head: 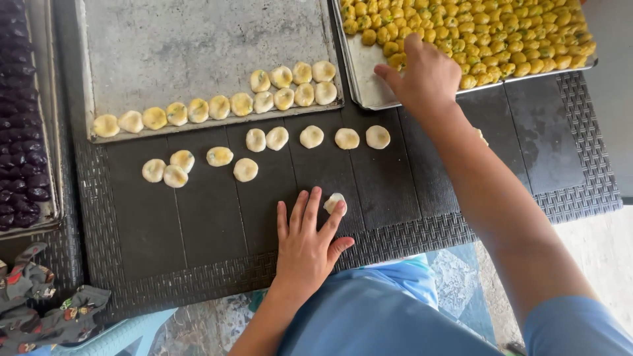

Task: Filling small pieces of dough with a yellow paste and folding them into finished shapes.

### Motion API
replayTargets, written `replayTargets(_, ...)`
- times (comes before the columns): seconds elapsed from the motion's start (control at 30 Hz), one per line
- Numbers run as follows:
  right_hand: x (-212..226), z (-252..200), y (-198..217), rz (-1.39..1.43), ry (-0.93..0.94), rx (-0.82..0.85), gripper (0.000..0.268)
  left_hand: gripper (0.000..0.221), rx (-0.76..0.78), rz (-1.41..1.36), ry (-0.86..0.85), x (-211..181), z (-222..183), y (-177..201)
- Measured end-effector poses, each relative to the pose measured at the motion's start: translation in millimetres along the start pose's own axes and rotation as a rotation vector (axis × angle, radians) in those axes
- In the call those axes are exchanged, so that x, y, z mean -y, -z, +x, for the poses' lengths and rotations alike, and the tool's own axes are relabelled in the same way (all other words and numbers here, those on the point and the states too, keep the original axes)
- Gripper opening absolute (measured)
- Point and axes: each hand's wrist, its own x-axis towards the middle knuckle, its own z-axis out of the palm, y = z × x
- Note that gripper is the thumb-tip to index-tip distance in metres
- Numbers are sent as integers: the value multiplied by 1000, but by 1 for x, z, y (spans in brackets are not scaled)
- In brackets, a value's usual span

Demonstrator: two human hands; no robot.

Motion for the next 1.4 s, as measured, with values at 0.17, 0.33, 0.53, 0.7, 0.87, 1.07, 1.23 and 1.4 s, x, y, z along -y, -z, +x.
replayTargets(0.17,-14,7,-31,-132,249,-344,27,72,43,54,36,-7,-10,5)
replayTargets(0.33,-21,-13,-17,26,442,-376,18,71,51,34,58,-8,-13,5)
replayTargets(0.53,-40,-25,-2,178,431,-178,10,67,30,20,40,-7,-11,6)
replayTargets(0.7,-62,-22,-14,167,547,-193,34,63,26,-8,50,-8,-8,9)
replayTargets(0.87,-52,-25,5,254,443,-35,38,64,12,-6,50,-8,-9,7)
replayTargets(1.07,-29,-22,31,223,234,274,39,62,13,-29,43,-9,-8,9)
replayTargets(1.23,-39,-47,40,535,250,107,16,64,-1,-45,61,-8,-8,13)
replayTargets(1.4,2,-138,74,1060,420,78,33,37,-145,-78,134,-3,7,9)
